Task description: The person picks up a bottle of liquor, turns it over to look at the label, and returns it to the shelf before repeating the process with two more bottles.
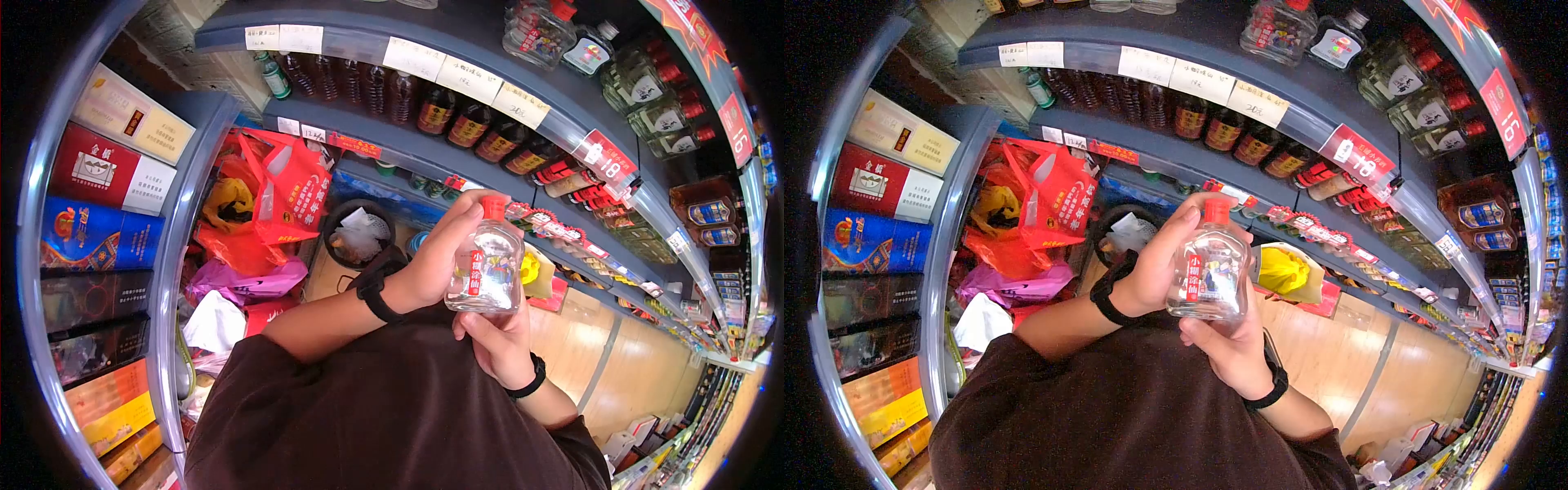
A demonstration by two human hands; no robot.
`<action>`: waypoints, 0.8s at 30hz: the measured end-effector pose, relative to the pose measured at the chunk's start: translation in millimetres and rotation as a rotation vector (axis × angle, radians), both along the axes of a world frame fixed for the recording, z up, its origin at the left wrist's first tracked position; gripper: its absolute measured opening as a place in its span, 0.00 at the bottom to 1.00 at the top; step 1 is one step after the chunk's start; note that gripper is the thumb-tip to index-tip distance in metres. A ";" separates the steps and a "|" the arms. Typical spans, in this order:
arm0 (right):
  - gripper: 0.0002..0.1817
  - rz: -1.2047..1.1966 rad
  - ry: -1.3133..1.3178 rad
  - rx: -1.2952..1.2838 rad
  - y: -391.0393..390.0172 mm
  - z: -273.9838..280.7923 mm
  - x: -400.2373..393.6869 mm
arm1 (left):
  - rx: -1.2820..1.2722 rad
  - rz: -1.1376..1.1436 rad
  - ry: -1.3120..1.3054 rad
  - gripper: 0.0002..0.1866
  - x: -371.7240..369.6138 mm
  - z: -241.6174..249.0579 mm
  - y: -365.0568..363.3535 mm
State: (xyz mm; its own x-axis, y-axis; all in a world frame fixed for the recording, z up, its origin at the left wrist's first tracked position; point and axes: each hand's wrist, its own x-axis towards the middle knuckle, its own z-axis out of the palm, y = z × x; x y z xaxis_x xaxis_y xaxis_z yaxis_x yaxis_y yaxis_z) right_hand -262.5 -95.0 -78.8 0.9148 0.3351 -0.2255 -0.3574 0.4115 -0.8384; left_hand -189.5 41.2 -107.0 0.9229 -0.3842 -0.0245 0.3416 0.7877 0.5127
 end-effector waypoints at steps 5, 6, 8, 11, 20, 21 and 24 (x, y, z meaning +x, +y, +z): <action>0.42 0.036 0.051 -0.016 -2.5 1.4 0.5 | 0.015 0.002 -0.017 0.25 -0.3 -2.1 -0.1; 0.41 0.017 0.049 -0.020 -0.6 2.6 0.1 | 0.018 0.001 -0.014 0.25 1.0 -1.8 2.1; 0.41 0.008 0.054 -0.019 2.3 1.9 1.0 | 0.018 0.011 -0.012 0.25 2.6 -1.1 2.6; 0.41 0.006 0.042 0.003 1.7 0.2 0.8 | 0.011 0.004 -0.004 0.25 1.8 -0.4 3.4; 0.39 0.026 0.028 -0.017 4.0 -0.5 5.7 | 0.004 0.013 -0.008 0.25 5.0 -3.0 6.1; 0.39 0.019 0.032 -0.038 5.1 1.2 6.5 | 0.012 0.018 -0.003 0.25 5.2 -2.0 7.2; 0.35 -0.004 0.029 -0.047 6.8 0.3 6.2 | 0.016 0.028 0.001 0.24 6.1 -3.8 7.7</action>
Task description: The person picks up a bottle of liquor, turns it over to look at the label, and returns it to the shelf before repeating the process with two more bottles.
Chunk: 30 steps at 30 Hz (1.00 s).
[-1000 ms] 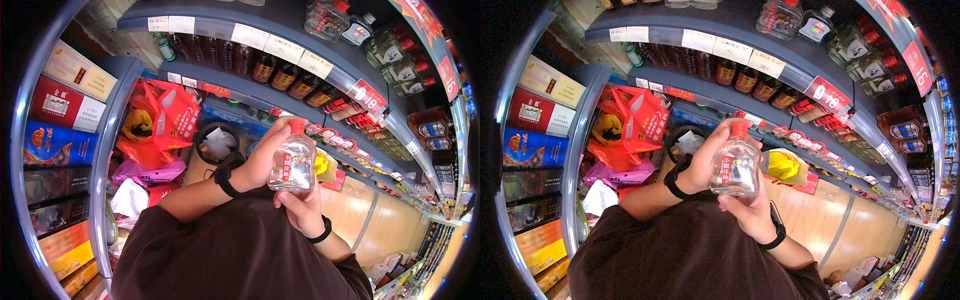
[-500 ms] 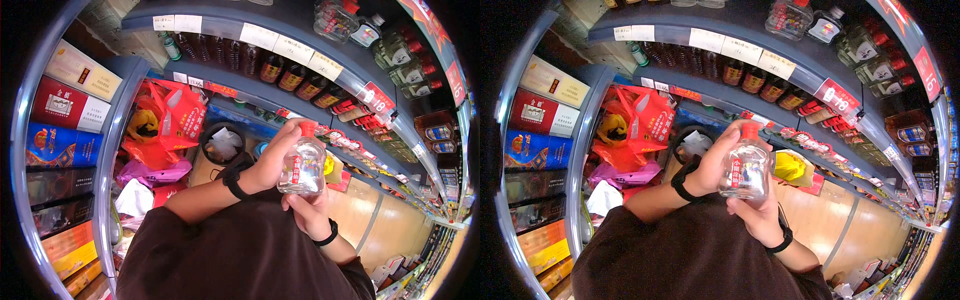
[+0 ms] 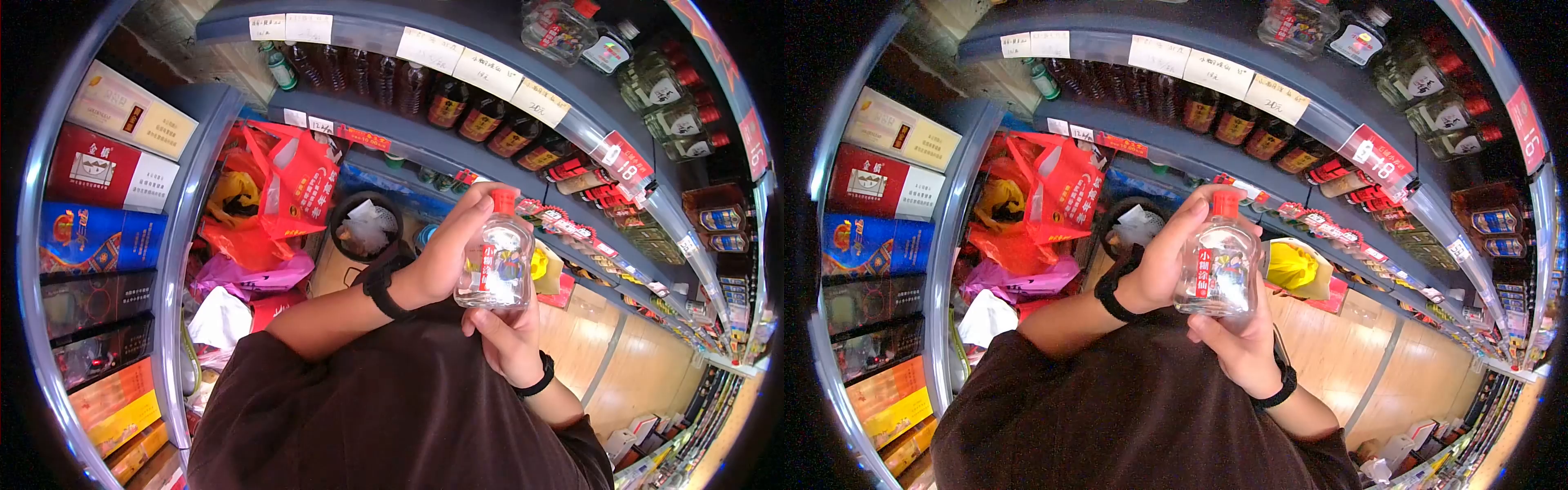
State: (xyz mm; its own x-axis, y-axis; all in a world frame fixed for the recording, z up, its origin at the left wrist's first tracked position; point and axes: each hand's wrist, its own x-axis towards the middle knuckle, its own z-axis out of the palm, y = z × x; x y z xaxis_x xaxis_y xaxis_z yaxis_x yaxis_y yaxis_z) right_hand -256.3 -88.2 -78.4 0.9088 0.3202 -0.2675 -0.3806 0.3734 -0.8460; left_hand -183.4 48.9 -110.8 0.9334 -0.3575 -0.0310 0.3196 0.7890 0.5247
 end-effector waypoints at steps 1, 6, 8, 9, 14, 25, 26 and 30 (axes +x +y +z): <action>0.31 -0.016 -0.010 0.012 0.9 -0.7 -0.5 | -0.003 0.006 -0.004 0.24 0.2 -1.0 0.6; 0.41 0.021 0.002 0.019 2.0 0.4 4.4 | 0.002 0.007 -0.016 0.24 2.1 1.3 3.1; 0.41 0.032 -0.017 0.019 2.4 -0.3 4.1 | -0.022 0.004 -0.003 0.24 1.4 2.3 4.0; 0.42 0.028 -0.011 0.014 3.3 -0.5 4.5 | -0.019 0.007 0.001 0.24 1.5 3.9 4.9; 0.43 0.021 0.003 0.003 4.6 -0.4 6.0 | -0.001 0.018 -0.006 0.24 3.1 2.1 6.0; 0.44 0.020 -0.026 0.037 1.9 -4.5 5.0 | 0.007 0.002 -0.060 0.23 6.0 4.4 7.5; 0.44 0.021 -0.025 0.039 0.9 -7.2 5.1 | 0.009 0.003 -0.060 0.23 6.2 3.3 7.3; 0.43 0.013 -0.043 -0.025 -2.8 -9.4 4.3 | 0.141 0.071 -0.137 0.23 9.2 2.0 9.6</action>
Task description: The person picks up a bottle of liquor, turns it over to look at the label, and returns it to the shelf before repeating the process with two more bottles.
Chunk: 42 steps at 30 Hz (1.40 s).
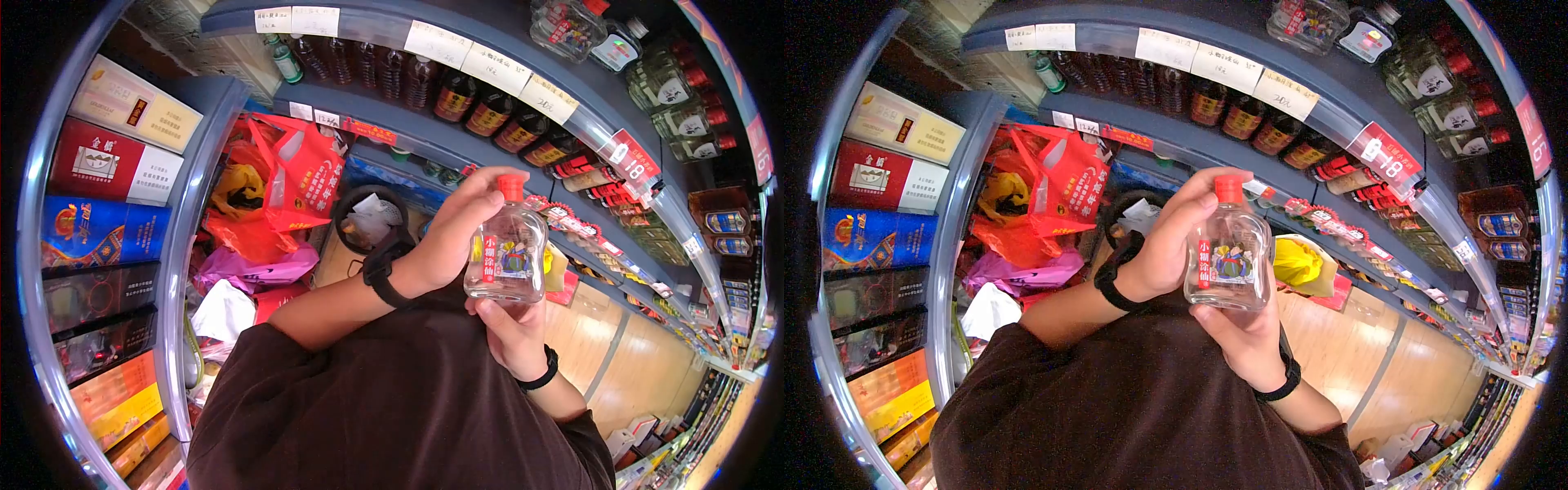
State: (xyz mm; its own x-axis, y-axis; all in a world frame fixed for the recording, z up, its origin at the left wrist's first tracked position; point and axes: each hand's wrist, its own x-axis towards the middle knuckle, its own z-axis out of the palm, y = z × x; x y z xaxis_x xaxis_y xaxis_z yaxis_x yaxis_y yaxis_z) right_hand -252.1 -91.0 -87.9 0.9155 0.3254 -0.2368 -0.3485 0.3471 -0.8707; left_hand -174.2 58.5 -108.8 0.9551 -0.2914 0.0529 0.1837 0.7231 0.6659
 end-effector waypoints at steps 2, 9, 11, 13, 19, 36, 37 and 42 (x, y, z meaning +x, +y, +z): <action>0.43 0.016 0.021 -0.009 -2.6 -0.1 0.3 | 0.085 0.037 -0.038 0.23 2.2 1.1 3.9; 0.43 -0.064 -0.106 -0.086 2.1 -5.0 0.0 | 0.087 0.079 -0.038 0.31 -5.4 12.2 1.5; 0.45 -0.121 -0.186 -0.134 2.3 -7.4 1.7 | -0.001 0.044 -0.009 0.33 -5.3 11.4 0.6; 0.48 -0.115 -0.282 -0.065 2.5 -9.9 6.6 | -0.090 0.041 -0.033 0.37 -4.9 11.1 -1.1; 0.48 -0.176 -0.160 0.033 9.9 2.8 8.7 | -0.023 0.034 -0.046 0.37 -3.1 11.1 -3.0; 0.41 -0.174 -0.247 0.018 3.5 1.2 5.8 | -0.198 -0.055 0.000 0.35 -4.1 6.4 -4.6; 0.41 -0.172 -0.254 0.023 2.8 0.8 5.4 | -0.197 -0.057 -0.001 0.35 -4.4 6.8 -5.1; 0.40 -0.163 -0.284 0.016 0.4 1.0 3.8 | -0.182 -0.052 0.012 0.35 -5.6 7.2 -6.0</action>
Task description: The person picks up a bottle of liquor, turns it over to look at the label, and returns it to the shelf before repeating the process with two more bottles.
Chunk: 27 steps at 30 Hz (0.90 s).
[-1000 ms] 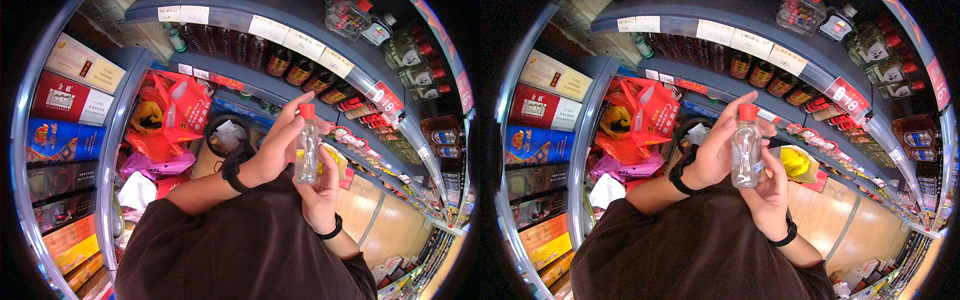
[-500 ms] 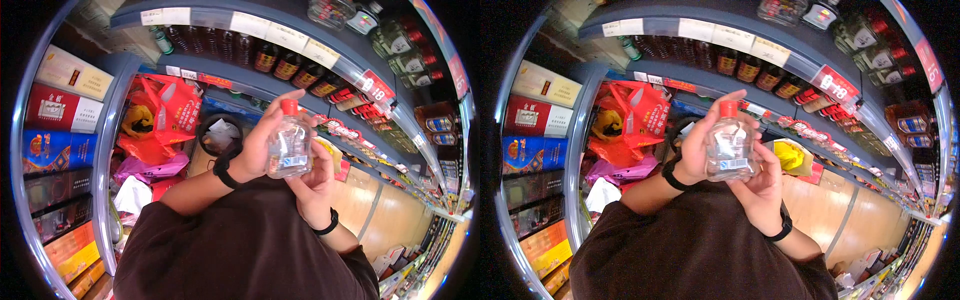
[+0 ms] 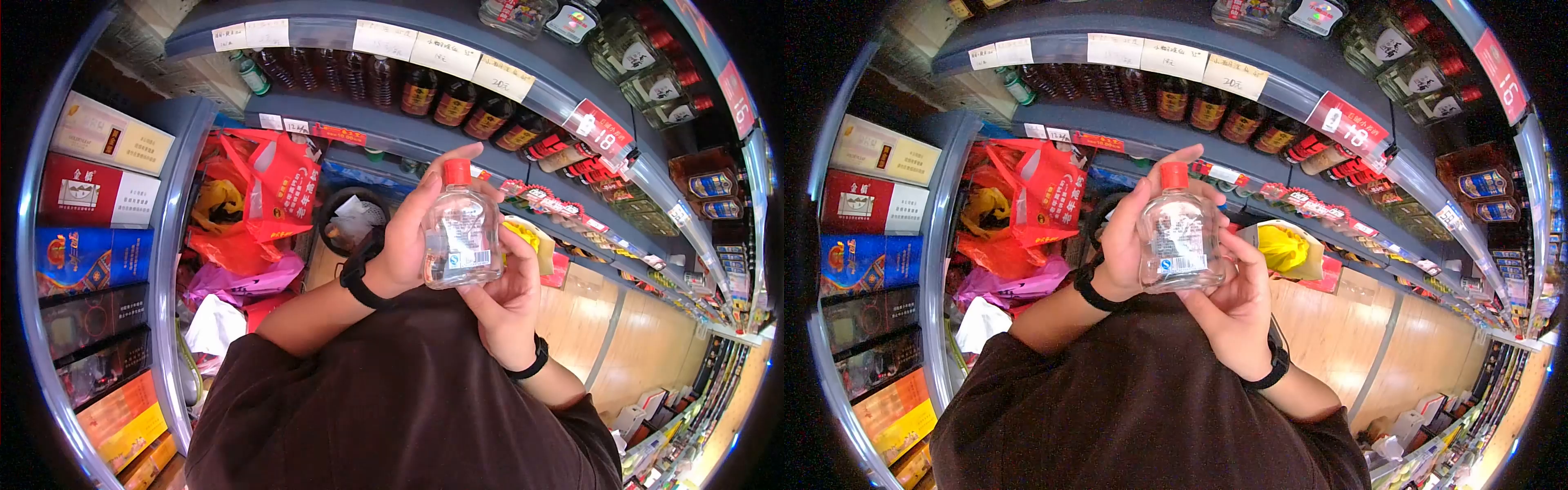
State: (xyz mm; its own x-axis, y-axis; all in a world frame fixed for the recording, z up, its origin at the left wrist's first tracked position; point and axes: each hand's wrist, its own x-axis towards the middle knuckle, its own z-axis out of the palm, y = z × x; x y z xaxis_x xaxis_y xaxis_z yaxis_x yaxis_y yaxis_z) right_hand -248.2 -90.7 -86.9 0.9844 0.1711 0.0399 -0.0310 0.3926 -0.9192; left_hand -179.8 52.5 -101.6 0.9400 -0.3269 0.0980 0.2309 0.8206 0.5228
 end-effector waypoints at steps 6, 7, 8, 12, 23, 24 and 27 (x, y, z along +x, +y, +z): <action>0.40 0.024 -0.032 0.025 -2.7 -4.8 -1.6 | -0.017 -0.003 0.008 0.36 -0.2 -1.8 -0.8; 0.40 0.029 -0.040 0.026 -3.1 -4.8 -1.9 | -0.017 -0.003 0.009 0.36 -0.1 -2.0 -1.0; 0.40 0.033 -0.048 0.028 -3.2 -4.7 -2.1 | -0.012 -0.004 0.003 0.36 0.1 -2.2 -1.1; 0.40 0.036 -0.069 -0.004 -2.7 -2.0 -1.6 | -0.008 -0.003 0.020 0.36 -0.6 1.4 -1.4; 0.39 0.041 -0.110 -0.043 -3.6 -3.4 -0.1 | 0.009 -0.014 0.049 0.37 -1.3 2.8 -0.1; 0.39 0.042 -0.110 -0.042 -3.7 -3.5 -0.1 | 0.020 -0.005 0.048 0.37 -1.2 2.9 -0.2; 0.39 0.053 -0.108 -0.017 -3.6 -3.2 0.4 | 0.000 -0.014 0.035 0.37 -0.6 1.5 -0.2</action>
State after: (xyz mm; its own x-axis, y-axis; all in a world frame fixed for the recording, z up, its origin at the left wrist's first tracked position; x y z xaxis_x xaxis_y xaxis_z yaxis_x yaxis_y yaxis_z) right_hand -247.8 -94.3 -90.1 0.9641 0.2247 0.1418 0.0480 0.3777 -0.9247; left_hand -180.5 52.3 -100.2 0.9381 -0.3402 0.0647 0.2609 0.8171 0.5141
